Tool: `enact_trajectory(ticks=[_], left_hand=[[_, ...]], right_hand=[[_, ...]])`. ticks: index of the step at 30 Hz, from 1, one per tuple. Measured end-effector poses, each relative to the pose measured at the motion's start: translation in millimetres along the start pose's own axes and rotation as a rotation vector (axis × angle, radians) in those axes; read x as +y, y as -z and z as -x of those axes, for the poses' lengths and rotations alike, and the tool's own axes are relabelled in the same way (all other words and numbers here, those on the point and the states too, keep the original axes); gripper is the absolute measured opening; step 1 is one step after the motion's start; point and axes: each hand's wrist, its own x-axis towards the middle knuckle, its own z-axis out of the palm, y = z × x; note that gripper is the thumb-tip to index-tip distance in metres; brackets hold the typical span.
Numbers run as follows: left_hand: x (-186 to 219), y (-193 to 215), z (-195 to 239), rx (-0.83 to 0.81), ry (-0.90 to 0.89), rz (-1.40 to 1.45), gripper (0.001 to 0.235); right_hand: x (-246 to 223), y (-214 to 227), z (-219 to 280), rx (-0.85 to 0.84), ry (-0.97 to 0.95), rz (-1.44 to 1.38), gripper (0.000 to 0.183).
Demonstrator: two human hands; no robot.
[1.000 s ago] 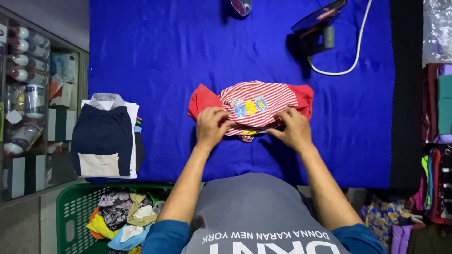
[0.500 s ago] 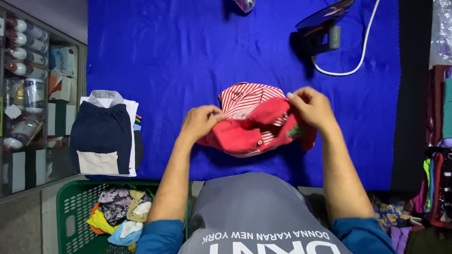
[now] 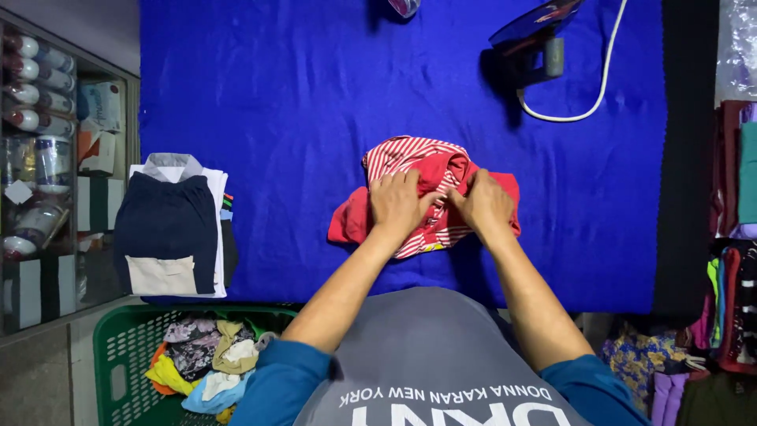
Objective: Ironing a red and white striped polo shirt on an ironing board.
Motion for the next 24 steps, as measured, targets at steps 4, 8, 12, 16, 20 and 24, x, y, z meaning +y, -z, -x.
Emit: enact_trajectory(ticks=[4,8,12,16,20,24], left_hand=[[-6.8,-20.4,-13.7,-0.03,0.098,-0.1,0.065],[-19.4,-23.6,-21.1,-0.08,0.138,-0.092,0.03],[-43.9,3.4,-25.6,-0.081,0.146,0.25,0.028],[-71.9,15.1,-36.4,-0.685,0.182,1.061,0.033],[-81.0,12.5,-38.0,-0.505,0.408,0.553,0.039],[-76.2,10.4,-21.1,-0.454,0.529,0.535,0.046]], right_hand=[[30.6,-20.6,-12.6,0.069,0.058,-0.044,0.039],[59.2,-4.3,-13.6,-0.082,0.002,-0.31,0.027],[103.6,2.2,-9.9,-0.198,0.075,-0.667,0.016],[110.5,-8.2,-12.2,-0.541,0.073,-1.184,0.014],[61.7,5.2,8.0,0.046,0.121,-0.518,0.019],[4.2,18.1,37.8,0.198,0.204,-0.355,0.02]])
